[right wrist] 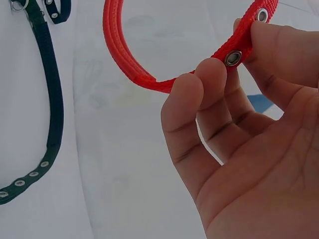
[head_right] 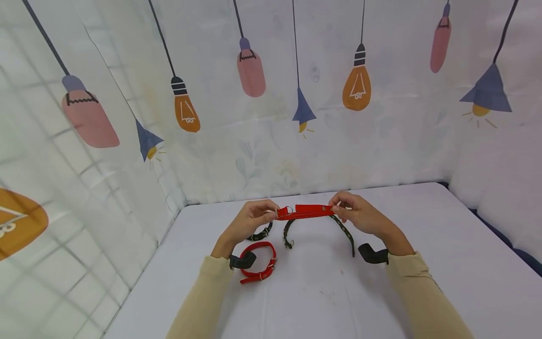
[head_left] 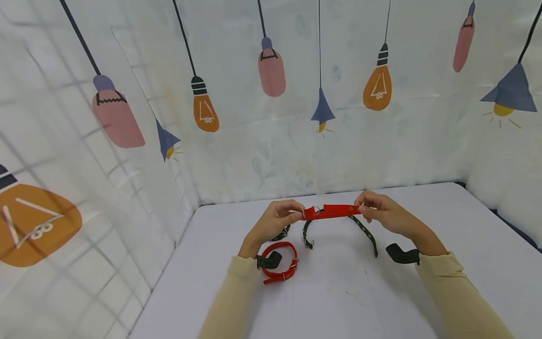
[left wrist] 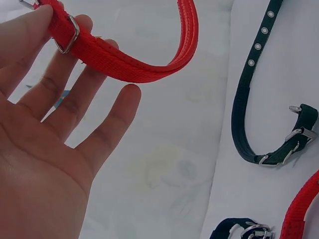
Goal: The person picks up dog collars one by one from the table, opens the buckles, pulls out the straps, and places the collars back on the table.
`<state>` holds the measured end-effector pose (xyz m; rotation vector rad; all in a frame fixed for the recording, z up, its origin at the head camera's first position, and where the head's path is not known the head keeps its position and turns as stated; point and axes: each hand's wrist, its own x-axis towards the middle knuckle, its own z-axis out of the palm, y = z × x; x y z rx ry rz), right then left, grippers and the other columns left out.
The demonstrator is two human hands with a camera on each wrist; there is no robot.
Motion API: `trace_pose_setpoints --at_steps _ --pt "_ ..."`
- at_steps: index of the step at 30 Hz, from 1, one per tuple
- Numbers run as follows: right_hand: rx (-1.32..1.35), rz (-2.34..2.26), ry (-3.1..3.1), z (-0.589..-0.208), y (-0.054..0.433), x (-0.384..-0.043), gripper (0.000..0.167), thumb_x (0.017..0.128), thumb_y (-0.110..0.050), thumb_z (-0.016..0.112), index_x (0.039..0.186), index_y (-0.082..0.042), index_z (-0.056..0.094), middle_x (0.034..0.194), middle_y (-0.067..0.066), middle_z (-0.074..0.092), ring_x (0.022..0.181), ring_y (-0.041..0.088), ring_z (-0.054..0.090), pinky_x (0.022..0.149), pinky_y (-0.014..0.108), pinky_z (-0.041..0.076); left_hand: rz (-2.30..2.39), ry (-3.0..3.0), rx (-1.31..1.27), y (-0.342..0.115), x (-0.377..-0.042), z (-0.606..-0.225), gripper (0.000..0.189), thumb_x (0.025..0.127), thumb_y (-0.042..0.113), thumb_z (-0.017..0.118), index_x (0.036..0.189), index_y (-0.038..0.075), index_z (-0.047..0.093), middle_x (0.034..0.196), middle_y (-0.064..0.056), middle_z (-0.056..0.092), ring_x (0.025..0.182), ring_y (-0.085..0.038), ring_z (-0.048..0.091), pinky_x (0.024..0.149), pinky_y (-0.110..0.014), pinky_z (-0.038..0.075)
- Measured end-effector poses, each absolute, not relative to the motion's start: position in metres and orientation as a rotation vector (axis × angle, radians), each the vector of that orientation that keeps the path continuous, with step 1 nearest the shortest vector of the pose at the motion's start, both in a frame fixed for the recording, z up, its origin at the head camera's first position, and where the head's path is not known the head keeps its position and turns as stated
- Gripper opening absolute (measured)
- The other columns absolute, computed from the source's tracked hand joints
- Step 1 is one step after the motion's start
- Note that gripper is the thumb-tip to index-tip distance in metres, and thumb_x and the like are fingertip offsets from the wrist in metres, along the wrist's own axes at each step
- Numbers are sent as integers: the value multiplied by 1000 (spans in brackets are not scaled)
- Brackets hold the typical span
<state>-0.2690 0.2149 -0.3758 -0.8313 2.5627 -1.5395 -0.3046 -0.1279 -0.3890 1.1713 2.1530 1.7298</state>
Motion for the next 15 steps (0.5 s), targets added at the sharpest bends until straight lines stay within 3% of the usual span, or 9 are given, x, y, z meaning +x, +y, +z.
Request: trace_pose_setpoints --at_steps 7,15 --pt "-822 -1514 2607 -378 219 -272 9 105 -14 58 108 -7 63 96 7 54 81 22 57 72 29 48 1605 2317 1200 -120 -304 -393 14 101 9 64 112 6 72 108 -9 70 103 -21 67 97 -37 54" --pt "-843 -1452 2497 -384 226 -278 11 104 -13 59 105 -5 65 79 2 55 74 19 51 62 28 42 1444 2504 1224 -117 -304 -395 14 101 16 66 111 12 74 111 -5 72 104 -13 62 96 -35 53"
